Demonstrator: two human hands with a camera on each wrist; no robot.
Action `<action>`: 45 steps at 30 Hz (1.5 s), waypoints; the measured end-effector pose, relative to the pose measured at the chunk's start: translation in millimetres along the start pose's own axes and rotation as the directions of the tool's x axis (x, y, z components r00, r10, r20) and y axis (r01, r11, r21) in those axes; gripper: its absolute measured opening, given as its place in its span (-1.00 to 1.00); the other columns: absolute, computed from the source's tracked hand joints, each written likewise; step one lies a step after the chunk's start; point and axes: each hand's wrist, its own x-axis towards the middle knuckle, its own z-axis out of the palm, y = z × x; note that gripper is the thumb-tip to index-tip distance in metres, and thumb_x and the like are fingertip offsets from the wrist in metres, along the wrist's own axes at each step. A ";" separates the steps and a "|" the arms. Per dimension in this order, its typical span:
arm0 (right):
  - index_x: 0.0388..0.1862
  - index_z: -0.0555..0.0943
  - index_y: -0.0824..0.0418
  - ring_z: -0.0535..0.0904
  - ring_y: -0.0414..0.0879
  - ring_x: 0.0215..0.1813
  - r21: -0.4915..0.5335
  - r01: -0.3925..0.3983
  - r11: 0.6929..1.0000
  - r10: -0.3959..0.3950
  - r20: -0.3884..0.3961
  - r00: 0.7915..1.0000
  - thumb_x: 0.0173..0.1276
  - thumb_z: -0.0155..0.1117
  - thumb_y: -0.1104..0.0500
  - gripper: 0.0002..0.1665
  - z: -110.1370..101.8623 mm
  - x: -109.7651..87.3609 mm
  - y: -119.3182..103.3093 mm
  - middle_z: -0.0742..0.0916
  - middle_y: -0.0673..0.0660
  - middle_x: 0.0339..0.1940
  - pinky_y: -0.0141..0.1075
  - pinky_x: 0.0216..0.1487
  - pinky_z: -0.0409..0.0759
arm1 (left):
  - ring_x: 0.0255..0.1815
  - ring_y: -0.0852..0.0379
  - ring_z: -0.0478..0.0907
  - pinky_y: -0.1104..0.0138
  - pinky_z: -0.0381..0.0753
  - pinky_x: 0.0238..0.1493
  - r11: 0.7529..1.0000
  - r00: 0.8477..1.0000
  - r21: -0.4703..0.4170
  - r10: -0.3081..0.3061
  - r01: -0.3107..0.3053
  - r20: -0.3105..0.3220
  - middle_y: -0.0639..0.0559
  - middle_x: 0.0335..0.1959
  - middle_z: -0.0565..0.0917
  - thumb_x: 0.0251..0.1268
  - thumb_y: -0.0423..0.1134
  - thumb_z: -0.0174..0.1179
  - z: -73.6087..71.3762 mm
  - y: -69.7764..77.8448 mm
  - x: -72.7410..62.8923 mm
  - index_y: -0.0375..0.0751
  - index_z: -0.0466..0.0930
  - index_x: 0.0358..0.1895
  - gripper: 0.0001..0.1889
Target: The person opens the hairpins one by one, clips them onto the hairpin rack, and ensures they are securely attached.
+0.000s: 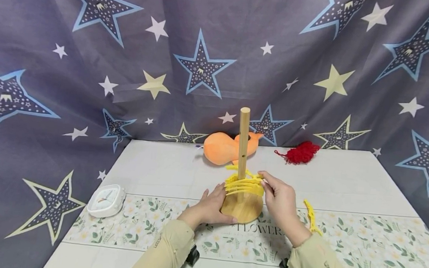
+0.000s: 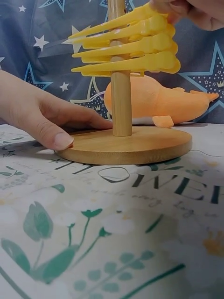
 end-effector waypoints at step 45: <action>0.16 0.58 0.22 0.43 -0.18 -0.48 -0.110 -0.005 0.994 0.013 0.072 0.997 0.44 0.19 0.25 -0.67 -71.8 -23.8 54.7 0.68 0.17 -0.02 -0.35 -0.62 0.37 | 0.59 -0.05 -0.28 -0.08 -0.34 0.49 1.000 1.000 -0.020 0.011 -0.011 0.005 -0.14 0.59 -0.18 0.11 0.33 0.27 -0.9 0.1 -0.3 -0.25 -0.21 0.57 0.18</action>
